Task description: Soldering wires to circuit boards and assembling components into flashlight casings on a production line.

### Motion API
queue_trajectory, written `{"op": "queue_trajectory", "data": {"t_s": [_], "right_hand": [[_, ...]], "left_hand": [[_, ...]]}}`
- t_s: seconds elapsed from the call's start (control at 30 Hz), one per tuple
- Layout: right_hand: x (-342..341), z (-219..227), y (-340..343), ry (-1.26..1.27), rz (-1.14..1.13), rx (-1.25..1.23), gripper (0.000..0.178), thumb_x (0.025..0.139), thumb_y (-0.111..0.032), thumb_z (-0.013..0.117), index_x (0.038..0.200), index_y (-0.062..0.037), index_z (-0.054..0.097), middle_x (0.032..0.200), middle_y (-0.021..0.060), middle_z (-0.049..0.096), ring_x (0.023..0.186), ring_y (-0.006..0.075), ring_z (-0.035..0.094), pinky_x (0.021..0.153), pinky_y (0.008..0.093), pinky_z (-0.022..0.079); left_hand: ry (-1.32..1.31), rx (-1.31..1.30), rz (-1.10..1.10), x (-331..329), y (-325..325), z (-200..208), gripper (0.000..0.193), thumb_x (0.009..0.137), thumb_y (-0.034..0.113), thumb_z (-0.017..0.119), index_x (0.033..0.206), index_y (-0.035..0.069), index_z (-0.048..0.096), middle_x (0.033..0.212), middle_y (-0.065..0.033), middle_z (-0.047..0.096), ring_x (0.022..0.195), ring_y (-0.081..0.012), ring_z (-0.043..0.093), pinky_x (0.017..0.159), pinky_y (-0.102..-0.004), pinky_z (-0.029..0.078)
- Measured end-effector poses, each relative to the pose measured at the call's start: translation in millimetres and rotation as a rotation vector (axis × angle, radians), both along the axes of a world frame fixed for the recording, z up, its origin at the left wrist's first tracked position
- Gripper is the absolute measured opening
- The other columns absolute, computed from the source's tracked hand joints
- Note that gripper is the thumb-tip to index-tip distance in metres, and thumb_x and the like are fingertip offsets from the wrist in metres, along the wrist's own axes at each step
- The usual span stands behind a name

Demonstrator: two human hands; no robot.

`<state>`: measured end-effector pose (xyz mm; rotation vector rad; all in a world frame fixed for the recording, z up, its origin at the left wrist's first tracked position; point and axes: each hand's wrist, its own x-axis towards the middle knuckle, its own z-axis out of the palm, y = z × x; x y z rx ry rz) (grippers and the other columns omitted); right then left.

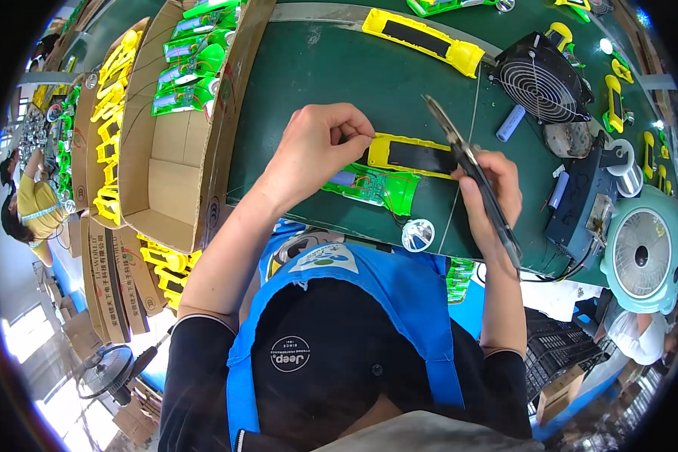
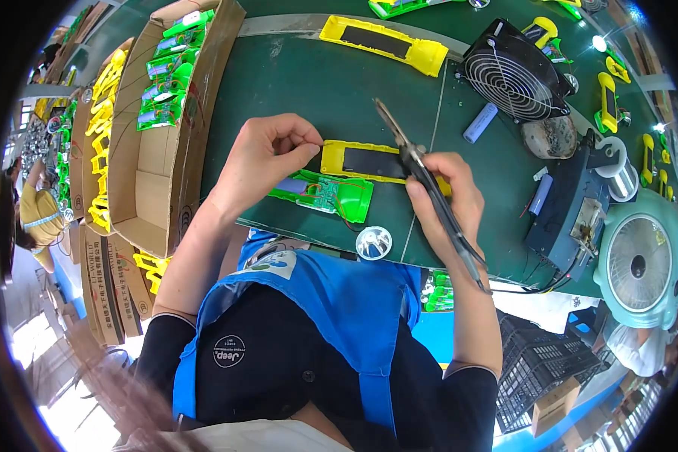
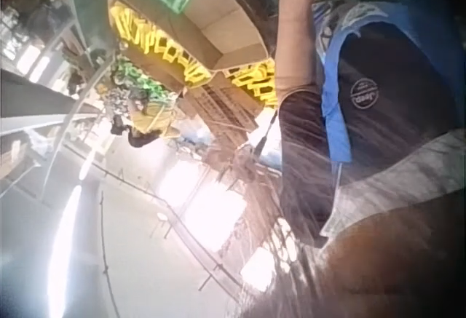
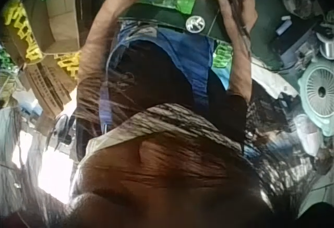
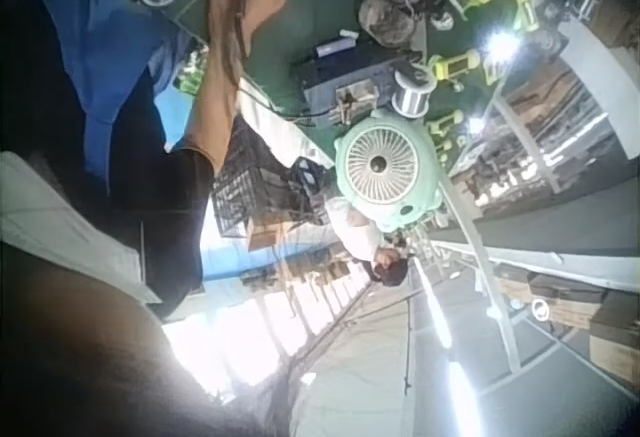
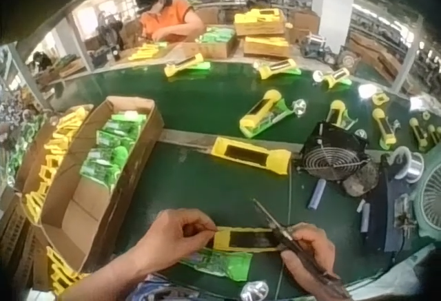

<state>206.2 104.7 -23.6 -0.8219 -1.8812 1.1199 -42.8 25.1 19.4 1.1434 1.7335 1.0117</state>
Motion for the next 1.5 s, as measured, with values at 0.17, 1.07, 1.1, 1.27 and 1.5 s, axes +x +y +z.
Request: {"op": "queue_trajectory", "data": {"t_s": [0.17,1.07,1.1,1.27,1.5], "right_hand": [[12.1,23.1,-1.2,0.166,-0.055,-0.353,0.022,0.085,-0.012,0.066,0.098,-0.0004,0.053,0.092,0.0101,0.061,0.078,0.0151,0.062,0.076,0.0275,0.048],[7.5,26.0,23.5,-0.054,0.117,-0.675,0.017,0.086,-0.009,0.063,0.096,0.0035,0.056,0.08,0.01,0.065,0.065,0.0127,0.064,0.058,0.0224,0.052],[5.9,27.7,22.9,-0.074,0.092,-0.66,0.022,0.085,-0.015,0.064,0.095,0.0024,0.056,0.074,0.0091,0.063,0.062,0.0124,0.062,0.057,0.0229,0.05],[18.1,29.8,21.4,-0.016,0.069,-0.592,0.026,0.085,-0.02,0.065,0.096,0.002,0.055,0.073,0.0103,0.063,0.063,0.0144,0.062,0.064,0.0259,0.05],[30.5,8.2,10.5,0.206,-0.019,-0.514,0.033,0.087,-0.021,0.064,0.104,0.0026,0.05,0.083,0.0144,0.064,0.073,0.0189,0.064,0.073,0.0306,0.05]], "left_hand": [[0.651,0.414,-0.374,-2.2,13.1,-2.7,0.008,0.077,0.004,0.066,0.084,0.007,0.063,0.084,-0.0051,0.053,0.08,-0.0213,0.049,0.073,-0.0325,0.04],[0.878,0.45,-0.507,7.8,17.4,-20.4,0.008,0.069,0.007,0.059,0.076,0.004,0.059,0.084,-0.0071,0.055,0.087,-0.0215,0.054,0.08,-0.032,0.041],[0.877,0.45,-0.507,7.9,17.5,-20.4,0.008,0.069,0.007,0.059,0.076,0.004,0.059,0.084,-0.0071,0.055,0.087,-0.0215,0.054,0.08,-0.032,0.041],[0.877,0.439,-0.516,8.2,17.6,-19.4,0.01,0.068,0.005,0.059,0.078,0.004,0.06,0.084,-0.0076,0.055,0.087,-0.0219,0.054,0.081,-0.0323,0.04],[0.882,0.43,-0.536,8.7,19.0,-14.0,0.01,0.068,0.004,0.06,0.078,0.003,0.061,0.085,-0.0076,0.056,0.088,-0.022,0.054,0.082,-0.0325,0.041]]}}
